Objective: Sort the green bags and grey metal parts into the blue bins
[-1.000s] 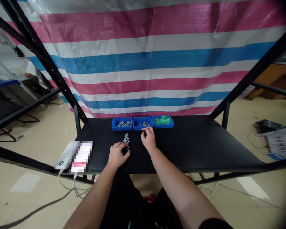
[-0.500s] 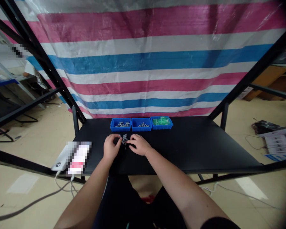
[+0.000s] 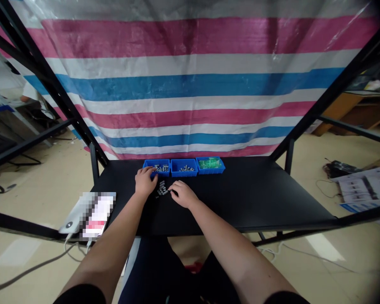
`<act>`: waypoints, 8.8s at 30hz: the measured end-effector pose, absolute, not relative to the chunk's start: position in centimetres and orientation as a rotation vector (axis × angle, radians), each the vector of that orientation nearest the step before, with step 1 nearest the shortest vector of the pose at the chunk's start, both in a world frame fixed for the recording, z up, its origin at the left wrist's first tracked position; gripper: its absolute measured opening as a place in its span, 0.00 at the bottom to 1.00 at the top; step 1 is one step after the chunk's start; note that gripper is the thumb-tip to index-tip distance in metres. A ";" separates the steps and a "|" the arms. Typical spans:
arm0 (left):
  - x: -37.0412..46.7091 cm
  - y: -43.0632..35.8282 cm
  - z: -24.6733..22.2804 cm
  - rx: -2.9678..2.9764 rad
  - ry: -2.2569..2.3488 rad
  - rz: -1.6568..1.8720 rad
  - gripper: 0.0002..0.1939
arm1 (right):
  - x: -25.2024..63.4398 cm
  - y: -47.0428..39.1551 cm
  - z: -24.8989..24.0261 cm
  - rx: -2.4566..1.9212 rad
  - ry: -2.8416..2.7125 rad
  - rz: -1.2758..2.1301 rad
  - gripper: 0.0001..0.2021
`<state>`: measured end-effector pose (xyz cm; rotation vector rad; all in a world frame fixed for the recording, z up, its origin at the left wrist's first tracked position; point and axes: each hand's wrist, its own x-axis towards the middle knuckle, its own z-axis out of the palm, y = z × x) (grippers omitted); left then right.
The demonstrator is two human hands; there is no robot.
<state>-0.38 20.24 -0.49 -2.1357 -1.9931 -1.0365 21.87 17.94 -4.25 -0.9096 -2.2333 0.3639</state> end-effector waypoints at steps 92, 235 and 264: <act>-3.2 15.2 -1.3 -2.791 -1.810 -0.758 0.12 | 21.4 17.8 -3.9 -1.017 -2.073 0.475 0.06; -0.5 19.6 -4.2 -2.701 -1.574 -1.078 0.09 | 18.6 18.7 -4.9 -1.348 -2.041 0.271 0.13; 2.0 18.4 -4.3 -2.702 -1.579 -1.126 0.10 | 23.8 20.1 -5.6 -1.209 -1.639 0.435 0.04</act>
